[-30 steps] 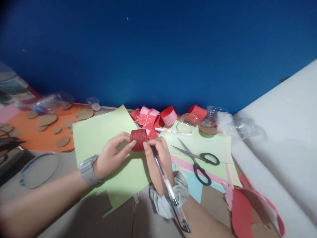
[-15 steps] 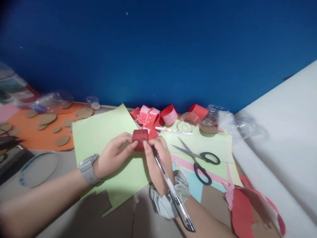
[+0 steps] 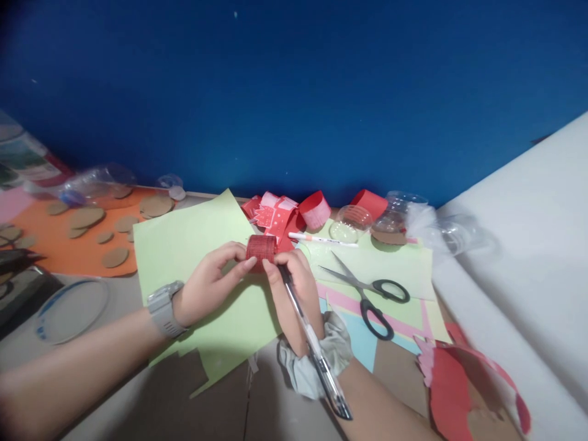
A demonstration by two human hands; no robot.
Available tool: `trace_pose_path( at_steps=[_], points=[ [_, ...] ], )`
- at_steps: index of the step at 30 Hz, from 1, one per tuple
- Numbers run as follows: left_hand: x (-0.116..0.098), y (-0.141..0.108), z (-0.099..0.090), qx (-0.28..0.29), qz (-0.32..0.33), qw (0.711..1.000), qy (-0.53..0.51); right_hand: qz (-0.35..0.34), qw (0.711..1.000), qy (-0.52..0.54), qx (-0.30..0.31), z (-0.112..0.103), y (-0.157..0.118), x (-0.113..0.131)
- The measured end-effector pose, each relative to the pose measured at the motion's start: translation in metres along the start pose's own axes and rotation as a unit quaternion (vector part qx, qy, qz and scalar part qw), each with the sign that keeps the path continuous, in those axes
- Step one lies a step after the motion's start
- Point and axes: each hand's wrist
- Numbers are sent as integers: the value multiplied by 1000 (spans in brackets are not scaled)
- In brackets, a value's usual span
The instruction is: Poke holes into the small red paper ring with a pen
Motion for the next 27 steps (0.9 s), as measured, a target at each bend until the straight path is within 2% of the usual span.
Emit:
trace_pose_path(
  at_steps=[12, 27],
  points=[
    [3, 0, 0, 12, 5, 1000, 0, -46, 998, -29, -10, -2, 1, -2],
    [0, 2, -1, 28, 0, 1000, -3, -66, 996, -52, -8, -2, 4, -3]
  ],
)
Point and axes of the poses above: each hand's wrist, its own y-axis towards the middle knuckle, its own z-axis out of the palm, x = y × z
